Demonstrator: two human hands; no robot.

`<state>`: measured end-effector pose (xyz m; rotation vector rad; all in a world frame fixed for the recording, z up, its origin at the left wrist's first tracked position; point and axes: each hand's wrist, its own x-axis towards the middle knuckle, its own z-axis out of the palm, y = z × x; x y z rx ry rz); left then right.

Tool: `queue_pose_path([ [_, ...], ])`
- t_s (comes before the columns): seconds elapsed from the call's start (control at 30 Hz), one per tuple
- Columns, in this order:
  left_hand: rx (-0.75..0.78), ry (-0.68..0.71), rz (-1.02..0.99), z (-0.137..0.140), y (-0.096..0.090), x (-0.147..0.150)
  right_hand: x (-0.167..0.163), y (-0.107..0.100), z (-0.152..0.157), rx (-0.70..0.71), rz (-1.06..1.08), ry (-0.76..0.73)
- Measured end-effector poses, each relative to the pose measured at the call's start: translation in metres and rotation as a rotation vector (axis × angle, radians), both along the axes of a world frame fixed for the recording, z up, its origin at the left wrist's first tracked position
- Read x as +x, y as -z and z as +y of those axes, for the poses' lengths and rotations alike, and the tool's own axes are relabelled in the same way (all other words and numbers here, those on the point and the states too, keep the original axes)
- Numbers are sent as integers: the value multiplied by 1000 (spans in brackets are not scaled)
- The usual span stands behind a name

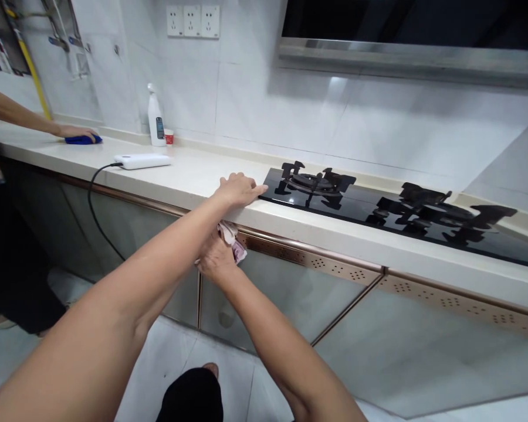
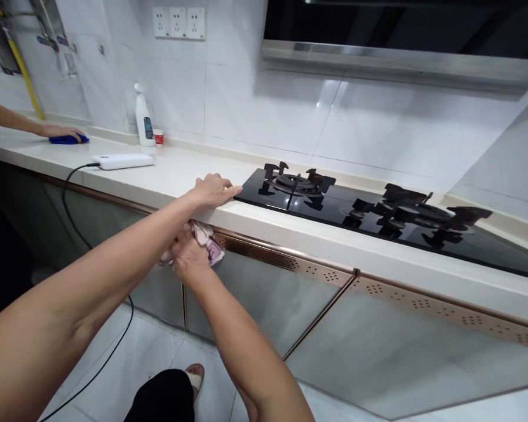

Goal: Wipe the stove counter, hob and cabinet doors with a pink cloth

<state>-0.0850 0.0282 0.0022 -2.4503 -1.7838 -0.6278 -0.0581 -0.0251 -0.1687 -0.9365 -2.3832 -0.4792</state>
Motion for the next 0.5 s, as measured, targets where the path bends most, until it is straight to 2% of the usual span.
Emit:
queue_pose_path([
  [0.1, -3, 4, -1, 1, 0, -1, 10, 10, 12, 71, -72, -102],
  [0.23, -11, -2, -12, 4, 0, -2, 60, 47, 5, 214, -171, -105],
  [0.37, -18, -15, -19, 7, 0, -3, 140, 85, -21, 321, -96, 81],
  [0.5, -17, -19, 3, 4, -3, -1, 236, 98, -52, 390, 40, 323],
])
